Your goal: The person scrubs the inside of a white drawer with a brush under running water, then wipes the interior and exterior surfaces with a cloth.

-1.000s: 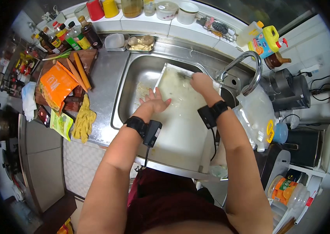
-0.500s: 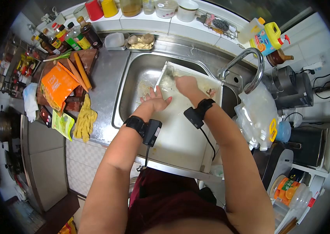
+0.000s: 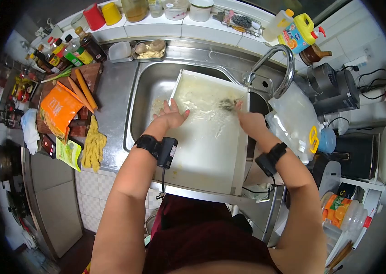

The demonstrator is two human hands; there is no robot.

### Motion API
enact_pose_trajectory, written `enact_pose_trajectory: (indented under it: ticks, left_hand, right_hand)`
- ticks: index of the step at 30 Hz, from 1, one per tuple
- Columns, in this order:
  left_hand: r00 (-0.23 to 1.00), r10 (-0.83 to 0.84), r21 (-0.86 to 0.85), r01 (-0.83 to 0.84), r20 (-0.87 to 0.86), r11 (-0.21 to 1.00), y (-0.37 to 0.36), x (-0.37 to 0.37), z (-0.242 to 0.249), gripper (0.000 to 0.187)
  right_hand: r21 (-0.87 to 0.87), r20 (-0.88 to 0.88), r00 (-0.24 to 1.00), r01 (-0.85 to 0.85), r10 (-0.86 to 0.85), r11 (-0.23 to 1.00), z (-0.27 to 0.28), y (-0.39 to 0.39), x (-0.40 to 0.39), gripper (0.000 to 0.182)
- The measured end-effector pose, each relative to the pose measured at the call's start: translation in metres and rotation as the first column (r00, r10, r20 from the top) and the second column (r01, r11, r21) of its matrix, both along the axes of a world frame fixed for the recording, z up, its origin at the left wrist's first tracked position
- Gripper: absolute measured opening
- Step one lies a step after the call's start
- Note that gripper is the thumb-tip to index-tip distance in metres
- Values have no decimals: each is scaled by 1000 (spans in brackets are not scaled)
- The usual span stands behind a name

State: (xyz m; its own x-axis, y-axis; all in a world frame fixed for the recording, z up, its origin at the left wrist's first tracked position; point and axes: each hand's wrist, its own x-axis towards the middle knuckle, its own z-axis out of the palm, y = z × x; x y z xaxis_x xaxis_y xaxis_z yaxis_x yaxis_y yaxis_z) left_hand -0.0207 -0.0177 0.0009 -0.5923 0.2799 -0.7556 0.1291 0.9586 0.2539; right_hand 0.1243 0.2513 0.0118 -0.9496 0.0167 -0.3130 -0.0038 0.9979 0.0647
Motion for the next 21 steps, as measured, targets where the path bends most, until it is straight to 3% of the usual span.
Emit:
enact_pose_trajectory:
  ticks: [3,6,7,10,14,16,17,21]
  left_hand:
    - [1000,0,-7,0,-13,1000,2,-2,0,93]
    - [1000,5,-3,-5,-16,1000,-1,1,-1,93]
    - [1000,11,3,-11,-13,1000,-1,1,-2,93]
    - [1000,25,27,-25,-6,999,-1,0,-2,94]
    - [994,102,153,-96,-28,984,-9,-1,-6,94]
    - [974,209,358,-227,89,906,-23,-2,-13,95]
    - [956,249,448,-292,153,845,-30,-3,-16,95]
    - [991,100,383,-128,91,915,-59,10,26,91]
  right_hand:
    - [-10,-111,993,28,-29,1000,-26,6,-6,29]
    - [-177,-99,994,-51,34,983,4,-26,12,25]
    - [-232,-137,991,-18,-14,973,14,-31,21,15]
    - [-315,-155,962,167,-224,934,33,-24,49,24]
    - [-359,59,891,440,-450,824,57,-20,91,37]
    - [-361,179,842,537,-508,762,62,-21,109,40]
    - [-414,128,882,463,-453,783,43,-13,121,42]
    - [-506,243,816,568,-524,650,30,-18,139,46]
